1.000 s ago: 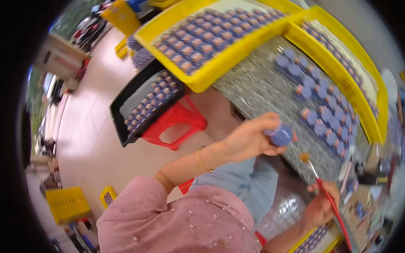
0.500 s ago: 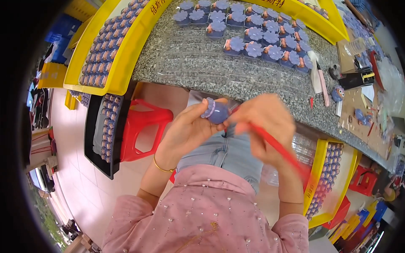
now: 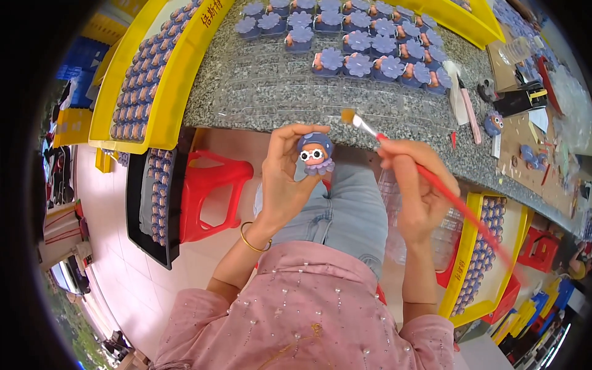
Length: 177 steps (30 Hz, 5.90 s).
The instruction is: Applying paint or a coating to the eyes and faces of small owl figurines using a brush.
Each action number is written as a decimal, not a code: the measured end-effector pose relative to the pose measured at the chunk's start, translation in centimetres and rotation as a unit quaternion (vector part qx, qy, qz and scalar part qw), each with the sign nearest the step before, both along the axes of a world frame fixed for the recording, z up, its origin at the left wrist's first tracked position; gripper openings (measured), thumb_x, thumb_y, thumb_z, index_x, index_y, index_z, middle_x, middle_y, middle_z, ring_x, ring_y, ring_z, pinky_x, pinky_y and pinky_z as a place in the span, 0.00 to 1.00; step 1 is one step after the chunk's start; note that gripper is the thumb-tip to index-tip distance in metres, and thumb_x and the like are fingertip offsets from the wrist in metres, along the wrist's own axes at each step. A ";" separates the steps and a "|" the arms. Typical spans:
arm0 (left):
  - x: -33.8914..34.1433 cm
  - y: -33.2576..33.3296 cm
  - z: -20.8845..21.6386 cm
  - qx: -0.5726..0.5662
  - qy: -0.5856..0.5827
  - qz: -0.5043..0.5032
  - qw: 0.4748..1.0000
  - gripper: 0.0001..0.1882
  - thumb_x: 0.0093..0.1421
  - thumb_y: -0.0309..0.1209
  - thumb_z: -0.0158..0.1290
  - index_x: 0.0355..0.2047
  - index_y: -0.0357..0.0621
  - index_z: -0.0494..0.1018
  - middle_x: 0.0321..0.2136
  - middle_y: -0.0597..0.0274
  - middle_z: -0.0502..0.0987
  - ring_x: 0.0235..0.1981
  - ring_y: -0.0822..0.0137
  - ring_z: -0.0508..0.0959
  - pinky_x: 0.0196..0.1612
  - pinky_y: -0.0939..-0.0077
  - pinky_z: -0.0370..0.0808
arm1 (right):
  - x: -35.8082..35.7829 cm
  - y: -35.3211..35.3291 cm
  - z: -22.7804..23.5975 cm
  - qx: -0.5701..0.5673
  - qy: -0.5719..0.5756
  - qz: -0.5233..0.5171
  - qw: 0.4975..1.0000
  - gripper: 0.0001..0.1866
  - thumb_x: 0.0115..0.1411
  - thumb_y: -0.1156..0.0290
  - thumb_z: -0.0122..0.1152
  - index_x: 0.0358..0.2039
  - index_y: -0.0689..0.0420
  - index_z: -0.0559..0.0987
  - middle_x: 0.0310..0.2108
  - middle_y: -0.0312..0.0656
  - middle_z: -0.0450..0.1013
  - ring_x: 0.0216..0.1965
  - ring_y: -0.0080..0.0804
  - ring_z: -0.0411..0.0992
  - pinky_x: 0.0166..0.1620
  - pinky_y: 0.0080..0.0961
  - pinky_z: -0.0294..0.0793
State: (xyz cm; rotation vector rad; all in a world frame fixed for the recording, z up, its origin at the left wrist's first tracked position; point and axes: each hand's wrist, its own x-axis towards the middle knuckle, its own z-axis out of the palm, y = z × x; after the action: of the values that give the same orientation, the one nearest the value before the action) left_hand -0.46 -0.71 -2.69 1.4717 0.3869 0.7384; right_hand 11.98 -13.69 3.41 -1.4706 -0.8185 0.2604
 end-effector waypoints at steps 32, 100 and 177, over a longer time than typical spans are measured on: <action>0.4 0.5 -0.4 -0.075 0.022 -0.017 0.997 0.30 0.39 0.08 0.58 0.44 0.38 0.62 0.45 0.54 0.71 0.47 0.68 0.71 0.51 0.75 0.70 | -0.9 0.3 0.9 -0.069 -0.145 0.038 0.986 0.25 0.63 0.52 0.50 0.30 0.66 0.79 0.24 0.43 0.72 0.25 0.29 0.69 0.28 0.22 0.66; -0.2 1.4 0.7 -0.083 0.085 -0.026 0.993 0.29 0.36 0.13 0.61 0.42 0.38 0.66 0.37 0.61 0.71 0.41 0.71 0.73 0.48 0.75 0.70 | 1.7 -0.1 1.5 -0.118 -0.173 -0.051 0.976 0.10 0.60 0.75 0.51 0.22 0.63 0.75 0.20 0.39 0.69 0.23 0.24 0.65 0.27 0.21 0.62; 1.4 0.6 3.0 -0.257 -0.041 -0.055 0.964 0.28 0.37 0.14 0.65 0.41 0.37 0.67 0.40 0.57 0.74 0.42 0.68 0.77 0.42 0.74 0.79 | 1.3 3.8 -0.6 -0.119 0.155 0.040 0.980 0.06 0.51 0.77 0.65 0.30 0.58 0.77 0.26 0.27 0.68 0.26 0.13 0.63 0.29 0.12 0.57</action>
State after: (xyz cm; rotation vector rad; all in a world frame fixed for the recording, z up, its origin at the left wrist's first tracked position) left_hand 0.91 -0.13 0.36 0.9613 0.3932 0.5536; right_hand 13.33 -9.84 2.83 -1.5697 -0.6082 0.6504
